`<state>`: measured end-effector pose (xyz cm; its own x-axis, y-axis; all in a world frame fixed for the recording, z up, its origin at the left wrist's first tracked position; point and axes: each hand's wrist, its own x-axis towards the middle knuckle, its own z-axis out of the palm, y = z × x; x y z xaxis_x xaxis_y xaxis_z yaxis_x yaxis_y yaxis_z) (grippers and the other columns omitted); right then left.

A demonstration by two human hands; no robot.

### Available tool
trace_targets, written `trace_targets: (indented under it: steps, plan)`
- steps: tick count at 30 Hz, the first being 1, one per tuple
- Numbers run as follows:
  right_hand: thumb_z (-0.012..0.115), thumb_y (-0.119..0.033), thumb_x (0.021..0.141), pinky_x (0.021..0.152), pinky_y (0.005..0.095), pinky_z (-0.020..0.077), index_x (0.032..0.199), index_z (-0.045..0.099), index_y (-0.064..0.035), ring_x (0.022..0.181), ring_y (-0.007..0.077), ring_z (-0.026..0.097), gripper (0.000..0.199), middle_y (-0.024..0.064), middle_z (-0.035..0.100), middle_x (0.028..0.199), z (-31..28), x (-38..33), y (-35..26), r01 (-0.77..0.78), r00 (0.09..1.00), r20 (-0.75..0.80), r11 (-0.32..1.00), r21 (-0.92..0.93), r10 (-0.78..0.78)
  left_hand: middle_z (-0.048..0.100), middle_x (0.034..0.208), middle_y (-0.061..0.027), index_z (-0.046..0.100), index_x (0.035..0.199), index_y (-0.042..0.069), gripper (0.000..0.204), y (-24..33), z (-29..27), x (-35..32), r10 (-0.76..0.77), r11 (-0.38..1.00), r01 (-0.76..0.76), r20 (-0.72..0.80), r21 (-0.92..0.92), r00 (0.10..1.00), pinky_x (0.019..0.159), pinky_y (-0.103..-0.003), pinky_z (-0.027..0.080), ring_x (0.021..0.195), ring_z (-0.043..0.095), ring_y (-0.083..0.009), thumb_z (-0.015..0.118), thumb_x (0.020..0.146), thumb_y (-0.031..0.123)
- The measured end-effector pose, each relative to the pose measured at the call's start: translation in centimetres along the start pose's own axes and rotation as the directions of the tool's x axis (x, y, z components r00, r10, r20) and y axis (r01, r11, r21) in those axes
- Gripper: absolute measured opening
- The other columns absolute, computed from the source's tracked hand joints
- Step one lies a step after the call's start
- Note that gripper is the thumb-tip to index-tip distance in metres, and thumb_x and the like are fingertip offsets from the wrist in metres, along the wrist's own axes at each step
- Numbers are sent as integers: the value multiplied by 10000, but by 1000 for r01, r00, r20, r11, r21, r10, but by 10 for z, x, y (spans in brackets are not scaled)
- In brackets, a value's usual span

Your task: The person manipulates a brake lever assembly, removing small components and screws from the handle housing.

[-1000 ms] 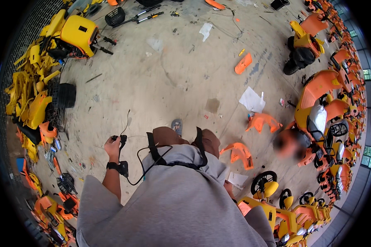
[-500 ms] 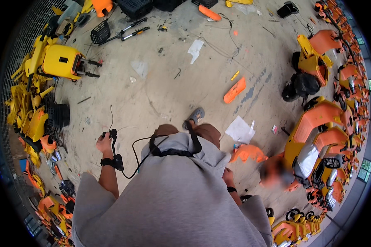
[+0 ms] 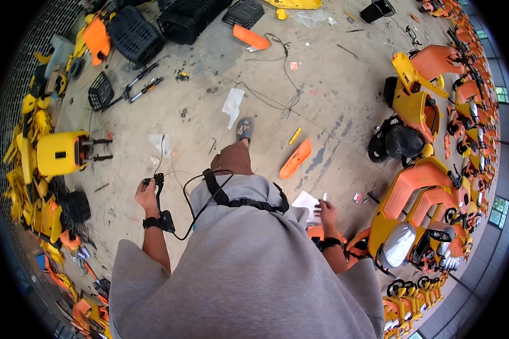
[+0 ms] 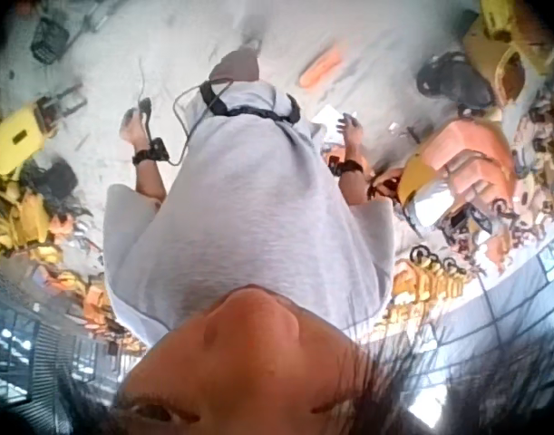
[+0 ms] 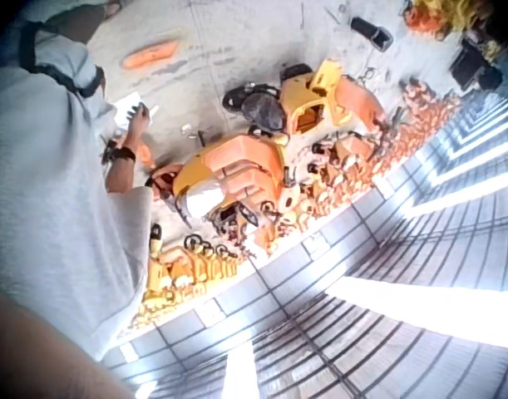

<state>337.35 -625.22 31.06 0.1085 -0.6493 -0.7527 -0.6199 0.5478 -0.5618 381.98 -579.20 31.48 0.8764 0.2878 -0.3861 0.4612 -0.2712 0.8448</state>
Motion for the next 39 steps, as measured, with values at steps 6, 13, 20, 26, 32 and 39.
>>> trace_targets:
  steps: [6,13,20,26,32,39]
  plan:
    - [535,-146,924,618,340,543,1083,659,33,670,205,659,270,119,702,880,22,21,-45,-34,999,-20,936,-351,29,670,846,-51,662,968,-69,277,91,105,70,13,977,-34,97,213,995,618,-225,521,717,614,-98,735,809,146]
    - [604,-137,867,735,325,506,1018,672,60,810,172,637,257,128,713,911,30,61,-154,122,992,46,970,-210,-115,671,826,-29,666,980,-51,267,177,204,112,137,907,-190,162,375,977,606,-209,488,691,604,-83,738,802,134]
    - [615,-137,855,739,326,503,988,676,68,829,164,629,252,129,714,896,-2,172,-224,5,999,48,979,-202,5,662,738,-20,671,888,-48,237,218,326,84,117,946,-122,34,300,993,539,-228,429,594,549,-75,748,763,138]
    - [607,-183,865,665,326,503,953,682,52,732,158,623,262,135,698,834,-89,295,-266,-41,997,-72,981,-192,28,643,678,-24,684,845,-28,236,248,464,40,53,891,-74,59,448,997,497,-241,410,539,525,-82,752,741,172]
    - [565,-204,909,495,302,506,1020,657,7,585,193,633,256,113,668,801,-175,386,-384,-217,964,-95,941,259,248,658,738,-29,665,902,-38,228,339,641,10,165,906,-248,254,343,953,533,-232,430,592,548,-83,755,772,126]
    - [554,-205,915,503,295,515,1096,640,9,609,184,655,293,132,694,856,-208,474,-494,-129,973,-152,954,271,175,656,764,-39,658,957,-73,257,404,808,23,107,924,-242,407,296,907,530,-220,440,612,570,-80,748,793,104]
